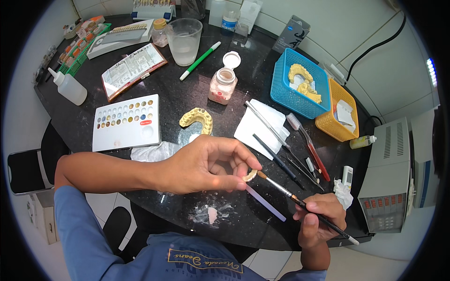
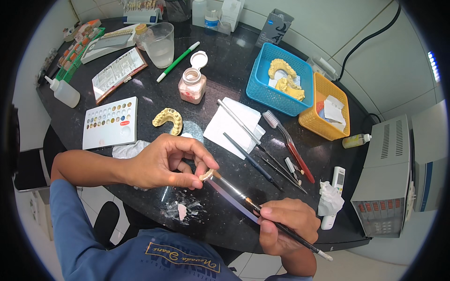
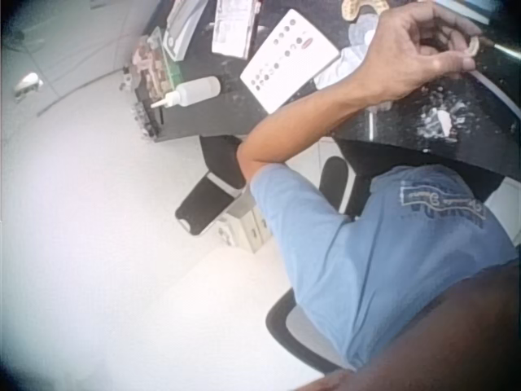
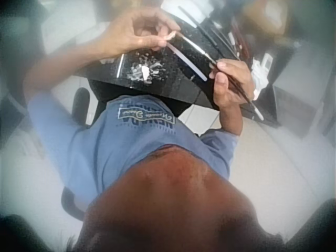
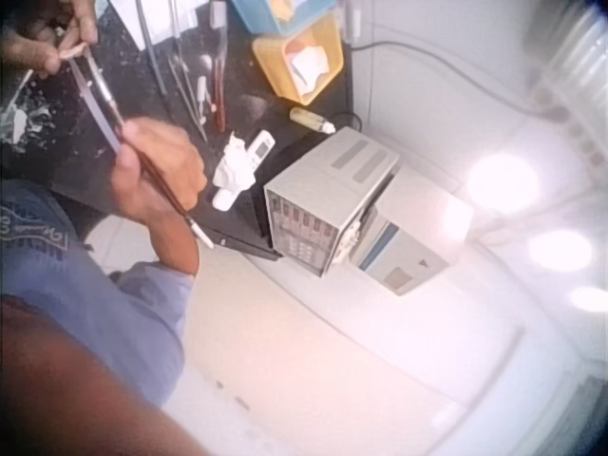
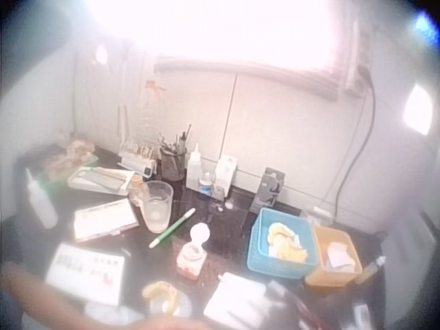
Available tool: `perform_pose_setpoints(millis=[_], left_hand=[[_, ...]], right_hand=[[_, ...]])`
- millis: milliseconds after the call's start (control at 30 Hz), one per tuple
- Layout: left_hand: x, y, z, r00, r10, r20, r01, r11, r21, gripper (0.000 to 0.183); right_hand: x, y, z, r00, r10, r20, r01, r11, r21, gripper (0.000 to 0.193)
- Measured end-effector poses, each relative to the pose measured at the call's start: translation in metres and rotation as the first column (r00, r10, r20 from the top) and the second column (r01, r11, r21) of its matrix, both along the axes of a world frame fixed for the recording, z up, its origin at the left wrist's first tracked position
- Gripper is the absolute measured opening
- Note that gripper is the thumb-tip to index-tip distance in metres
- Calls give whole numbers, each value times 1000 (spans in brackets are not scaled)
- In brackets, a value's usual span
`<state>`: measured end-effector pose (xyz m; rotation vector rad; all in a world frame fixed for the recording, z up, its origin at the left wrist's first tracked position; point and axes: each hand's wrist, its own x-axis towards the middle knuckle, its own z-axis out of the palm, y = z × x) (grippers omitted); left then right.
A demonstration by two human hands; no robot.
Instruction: The person paints a small dental prosthesis using a fine brush and a pinkish liquid from a jar. They hold the object in their left hand and apply the substance with their right hand, occasionally switching tools to refine the surface. The workspace contains dental molds, a color palette, and various instruments.
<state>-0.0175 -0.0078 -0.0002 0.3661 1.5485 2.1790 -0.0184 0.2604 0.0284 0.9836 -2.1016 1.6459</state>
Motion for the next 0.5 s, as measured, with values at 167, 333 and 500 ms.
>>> perform_pose_setpoints(millis=[167, 333, 500], left_hand=[[1, 1, 3, 1000, 11, 5, -11, 999, -48, 33], [2, 1, 4, 1000, 26, -9, -27, 998, -60, 33], [2, 1, 3, 999, 29, -28, -30, 998, -48, 32]], right_hand=[[0, -1, 0, 1000, -18, 1, 18, 1000, 25, 12], [1, 0, 0, 1000, -22, 8, 21, 999, 29, 12], [0, 0, 0, 1000, -6, 1, 6, 1000, 23, 13]])
